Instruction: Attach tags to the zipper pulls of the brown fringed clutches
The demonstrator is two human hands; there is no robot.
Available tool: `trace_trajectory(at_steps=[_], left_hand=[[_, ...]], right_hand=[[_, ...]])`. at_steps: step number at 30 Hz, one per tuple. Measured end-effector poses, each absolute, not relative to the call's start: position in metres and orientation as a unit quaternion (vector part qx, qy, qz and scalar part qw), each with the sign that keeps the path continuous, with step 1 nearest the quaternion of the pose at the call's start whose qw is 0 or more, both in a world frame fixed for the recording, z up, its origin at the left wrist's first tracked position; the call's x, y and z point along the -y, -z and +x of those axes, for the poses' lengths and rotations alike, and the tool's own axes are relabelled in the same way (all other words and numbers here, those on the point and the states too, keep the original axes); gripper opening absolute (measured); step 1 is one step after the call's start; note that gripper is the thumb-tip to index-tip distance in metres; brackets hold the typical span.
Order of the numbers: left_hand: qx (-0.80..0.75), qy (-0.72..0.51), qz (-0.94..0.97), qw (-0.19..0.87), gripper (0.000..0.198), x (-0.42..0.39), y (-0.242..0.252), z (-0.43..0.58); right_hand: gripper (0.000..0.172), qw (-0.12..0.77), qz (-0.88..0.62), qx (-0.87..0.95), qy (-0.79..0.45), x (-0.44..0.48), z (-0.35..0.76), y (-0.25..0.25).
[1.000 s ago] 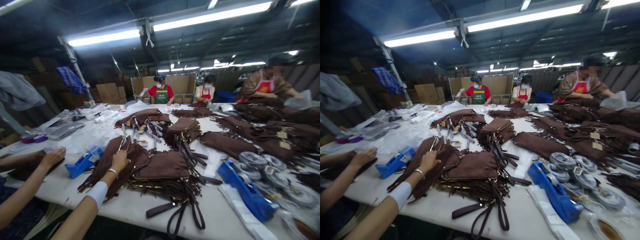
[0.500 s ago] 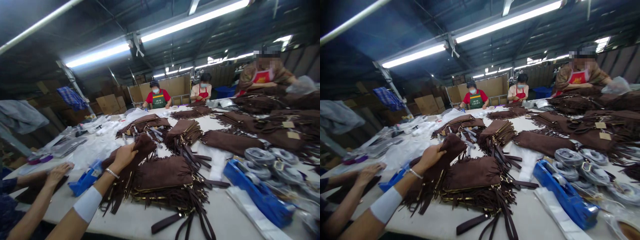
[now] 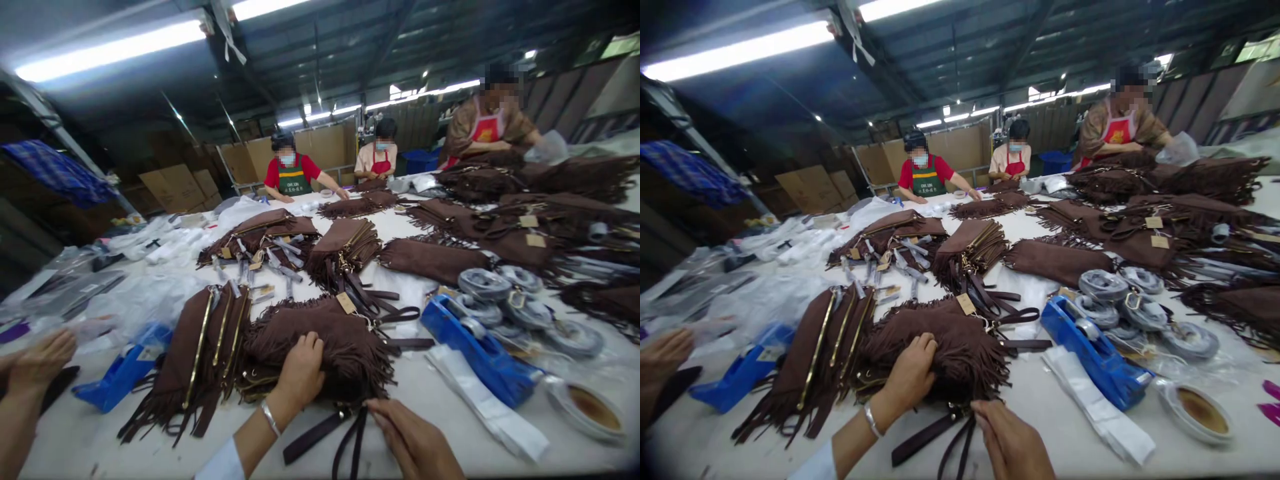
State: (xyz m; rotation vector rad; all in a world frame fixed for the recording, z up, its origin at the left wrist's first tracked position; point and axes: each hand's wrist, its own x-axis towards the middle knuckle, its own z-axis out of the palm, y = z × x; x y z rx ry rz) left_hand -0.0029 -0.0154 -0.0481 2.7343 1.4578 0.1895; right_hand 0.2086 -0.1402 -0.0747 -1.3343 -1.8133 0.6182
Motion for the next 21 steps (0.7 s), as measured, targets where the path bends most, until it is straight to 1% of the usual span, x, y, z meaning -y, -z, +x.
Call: trace_trajectory(at_steps=[1,3,5,7,8,11,14,17,19,21], left_hand=[[-0.449,-0.065,0.889,0.054,0.038,0.014,0.037,-0.006],[-0.398,-0.083,0.905,0.126,0.043,0.010,0.014,-0.013],[-0.394,-0.133,0.898,0.145,0.037,0.000,-0.004,-0.020],[-0.435,-0.179,0.878,0.092,0.036,-0.014,-0.008,-0.028],[-0.449,-0.180,0.873,0.057,0.037,-0.021,-0.003,-0.032],[-0.443,-0.122,0.888,-0.006,0.044,-0.029,0.031,-0.043],[-0.473,-0.114,0.873,-0.042,0.052,-0.019,0.069,-0.055],[-0.538,-0.129,0.831,-0.053,0.055,-0.004,0.089,-0.073],[-0.573,-0.124,0.809,-0.027,0.056,0.000,0.091,-0.092],[-0.588,-0.112,0.800,0.038,0.056,-0.003,0.088,-0.114]], right_hand=[[0.031,0.413,-0.512,0.728,-0.195,0.127,0.199,0.059],[0.034,0.420,-0.493,0.753,-0.118,0.099,0.177,0.033],[0.036,0.391,-0.495,0.773,-0.068,0.071,0.154,0.018],[0.040,0.344,-0.515,0.784,-0.042,0.048,0.137,0.022],[0.043,0.317,-0.526,0.788,-0.037,0.038,0.133,0.030],[0.050,0.249,-0.536,0.807,-0.028,0.023,0.133,0.066],[0.053,0.220,-0.523,0.824,-0.012,0.027,0.147,0.094],[0.051,0.232,-0.557,0.797,-0.016,0.047,0.170,0.108],[0.052,0.277,-0.617,0.736,-0.043,0.067,0.189,0.118],[0.054,0.344,-0.686,0.633,-0.102,0.086,0.208,0.129]])
